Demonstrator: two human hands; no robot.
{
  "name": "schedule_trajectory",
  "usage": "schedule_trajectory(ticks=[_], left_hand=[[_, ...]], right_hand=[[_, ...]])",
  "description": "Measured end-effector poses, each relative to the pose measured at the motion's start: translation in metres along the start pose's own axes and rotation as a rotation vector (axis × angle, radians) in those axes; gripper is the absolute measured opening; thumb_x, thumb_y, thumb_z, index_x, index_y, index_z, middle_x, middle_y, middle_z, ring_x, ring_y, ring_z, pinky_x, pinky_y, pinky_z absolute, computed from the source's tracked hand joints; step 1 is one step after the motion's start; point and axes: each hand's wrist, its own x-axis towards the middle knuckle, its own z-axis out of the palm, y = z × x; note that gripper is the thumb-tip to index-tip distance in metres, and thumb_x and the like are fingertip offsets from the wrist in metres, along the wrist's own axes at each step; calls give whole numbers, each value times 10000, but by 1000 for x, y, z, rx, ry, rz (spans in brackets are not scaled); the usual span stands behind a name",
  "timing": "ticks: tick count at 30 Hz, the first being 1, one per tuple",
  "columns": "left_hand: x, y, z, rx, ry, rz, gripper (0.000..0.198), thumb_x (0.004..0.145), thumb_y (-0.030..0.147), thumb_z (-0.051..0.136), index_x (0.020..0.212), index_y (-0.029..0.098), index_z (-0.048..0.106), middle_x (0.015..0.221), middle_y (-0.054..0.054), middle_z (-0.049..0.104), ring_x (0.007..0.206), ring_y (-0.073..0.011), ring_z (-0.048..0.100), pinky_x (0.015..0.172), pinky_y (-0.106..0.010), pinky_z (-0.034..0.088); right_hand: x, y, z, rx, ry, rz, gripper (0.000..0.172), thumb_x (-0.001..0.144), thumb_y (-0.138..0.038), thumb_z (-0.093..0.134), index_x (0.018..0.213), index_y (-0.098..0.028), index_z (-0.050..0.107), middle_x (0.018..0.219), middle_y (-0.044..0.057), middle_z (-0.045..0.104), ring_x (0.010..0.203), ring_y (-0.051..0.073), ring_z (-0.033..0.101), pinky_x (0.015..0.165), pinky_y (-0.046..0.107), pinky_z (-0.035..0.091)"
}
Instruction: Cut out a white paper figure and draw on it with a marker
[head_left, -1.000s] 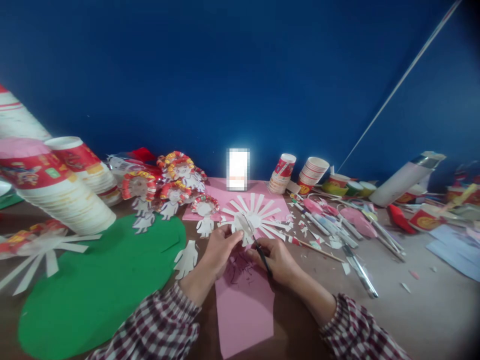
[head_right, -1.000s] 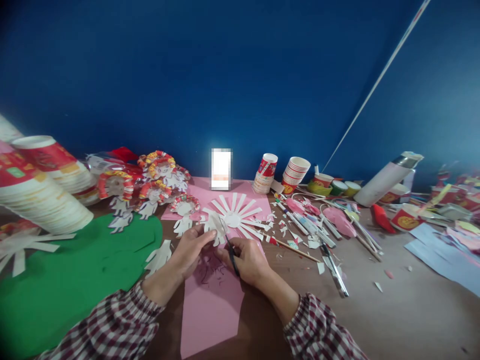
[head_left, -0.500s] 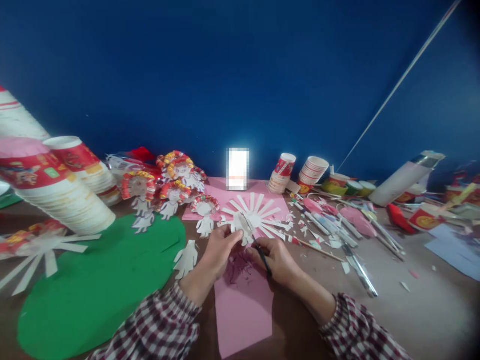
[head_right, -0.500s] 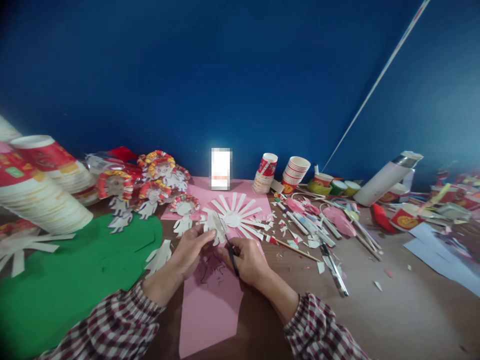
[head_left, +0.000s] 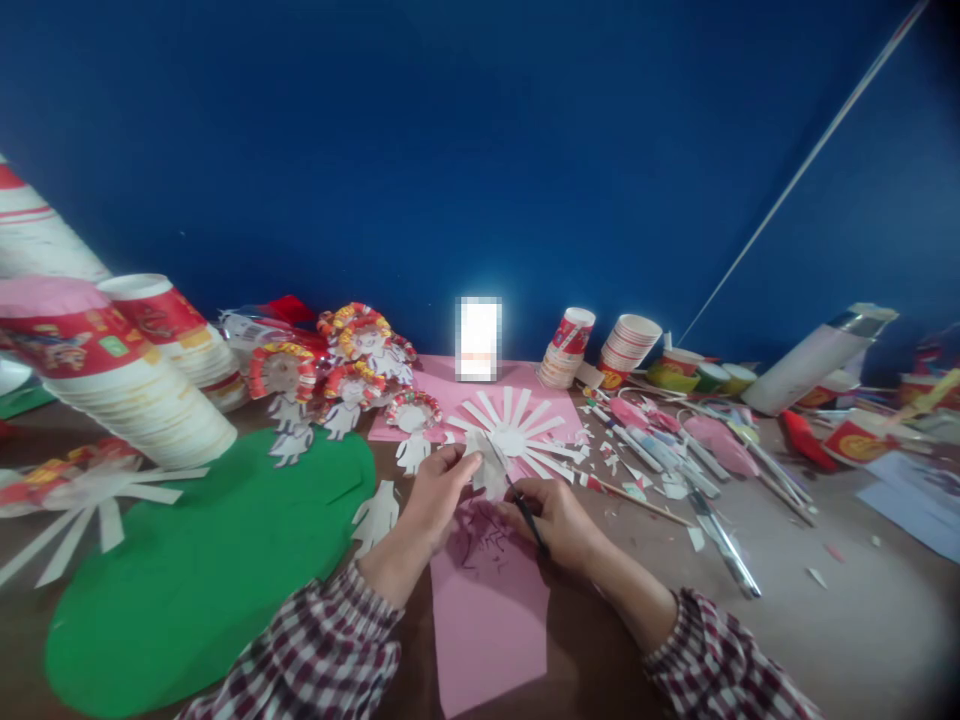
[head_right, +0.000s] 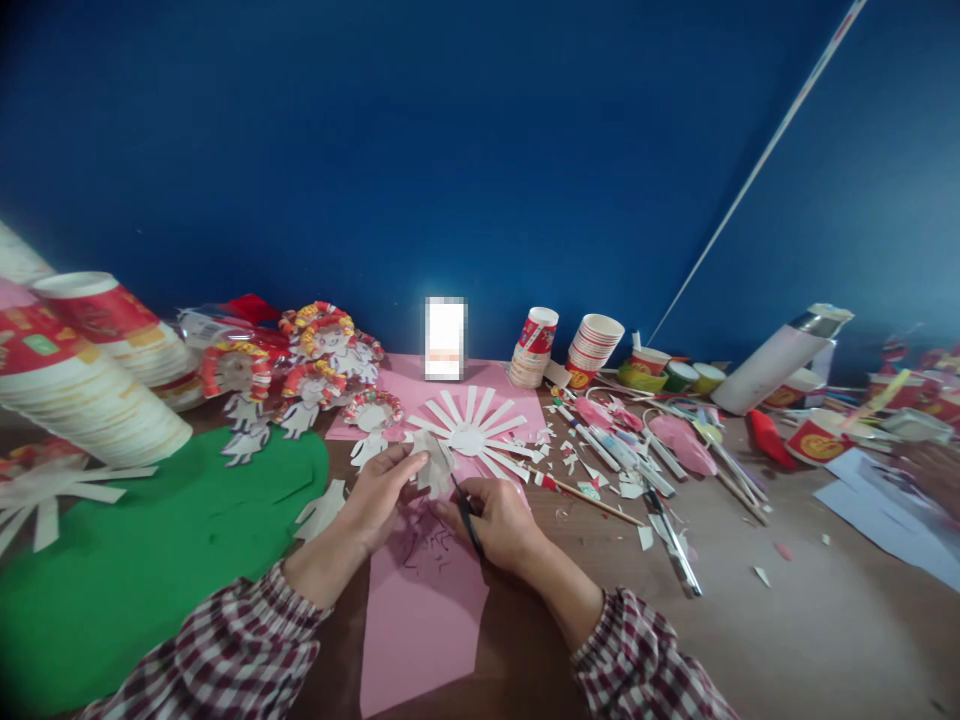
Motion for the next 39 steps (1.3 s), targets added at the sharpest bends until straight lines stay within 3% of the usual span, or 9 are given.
schedule_trajectory(ticks=[8, 30, 39], left_hand=[[0, -1, 1, -49, -76, -1, 264, 647, 384, 743, 706, 172, 598, 564, 17, 590, 488, -127, 549, 484, -248, 450], [-1, -1, 2, 6, -114, -4, 223, 646, 320, 728, 712, 132, 628, 567, -16, 617, 512, -128, 546, 512, -249, 431], [2, -3, 1, 0, -119, -5, 294, 608, 313, 769, 807, 130, 652, 638, -30, 657, 549, -141, 587, 540, -255, 463]], right_hand=[[2, 2, -7, 110, -140, 17, 414, 754, -541, 660, 677, -171, 492, 510, -61, 401, 427, 78, 407, 404, 187, 288], [3, 7, -5, 24, -73, -46, 354, 757, -424, 695, 658, -165, 474, 537, -70, 339, 496, 67, 281, 441, 196, 202], [2, 5, -5, 9, -72, -42, 338, 753, -398, 700, 665, -169, 468, 549, -74, 311, 519, 73, 270, 454, 195, 204]])
